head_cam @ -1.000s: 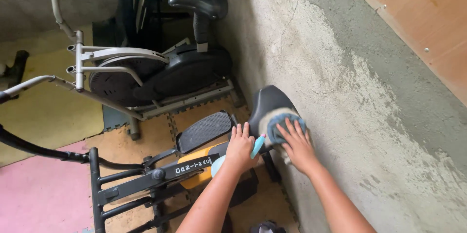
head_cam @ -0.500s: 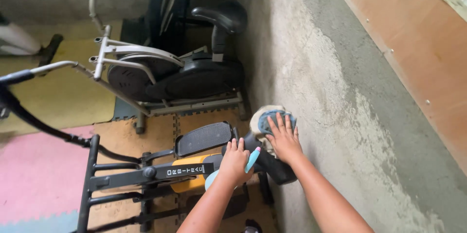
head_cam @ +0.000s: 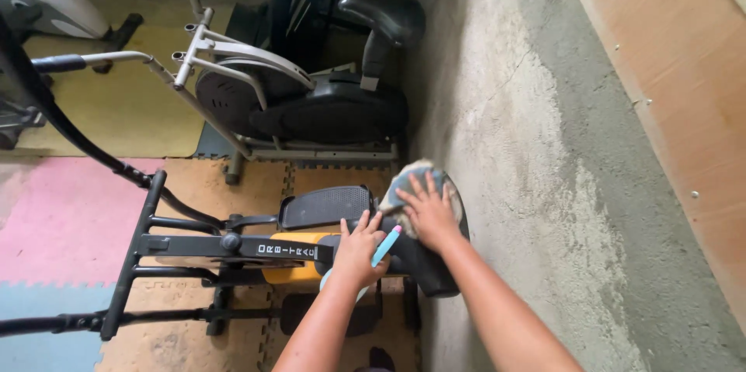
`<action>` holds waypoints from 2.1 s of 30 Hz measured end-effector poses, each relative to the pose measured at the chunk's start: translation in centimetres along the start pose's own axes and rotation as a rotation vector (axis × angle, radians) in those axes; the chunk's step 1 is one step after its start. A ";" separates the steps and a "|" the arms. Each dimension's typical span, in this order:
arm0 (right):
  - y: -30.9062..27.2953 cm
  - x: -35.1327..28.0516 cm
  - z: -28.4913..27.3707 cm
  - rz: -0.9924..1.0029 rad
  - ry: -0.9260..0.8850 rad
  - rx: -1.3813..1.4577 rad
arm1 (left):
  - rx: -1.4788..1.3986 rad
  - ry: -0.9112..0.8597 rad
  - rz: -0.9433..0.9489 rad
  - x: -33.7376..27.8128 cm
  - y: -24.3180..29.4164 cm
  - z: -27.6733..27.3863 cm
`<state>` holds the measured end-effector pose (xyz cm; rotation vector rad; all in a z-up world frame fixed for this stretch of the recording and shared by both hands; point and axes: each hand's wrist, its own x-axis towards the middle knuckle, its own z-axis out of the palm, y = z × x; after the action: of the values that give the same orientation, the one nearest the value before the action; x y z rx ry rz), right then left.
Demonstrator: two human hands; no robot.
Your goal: Cleaning gym machines like ellipticals and stationary bikes using a spray bottle and a cloth.
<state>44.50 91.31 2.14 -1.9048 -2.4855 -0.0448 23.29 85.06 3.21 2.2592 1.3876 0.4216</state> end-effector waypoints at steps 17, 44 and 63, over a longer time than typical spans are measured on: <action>-5.3 -15.9 -0.1 0.380 0.020 0.150 | -0.064 -0.048 0.150 -0.8 -1.4 -0.8; -2.8 6.7 -2.6 -0.260 -0.348 -0.152 | 0.022 0.064 0.031 -1.3 0.1 -0.1; -3.9 -15.2 0.5 0.200 0.211 0.190 | -0.104 -0.011 0.284 -4.4 -4.7 -1.2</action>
<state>44.69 75.59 1.16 -1.9455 -2.0777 -0.0079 17.20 83.25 1.61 2.3739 1.0154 0.5587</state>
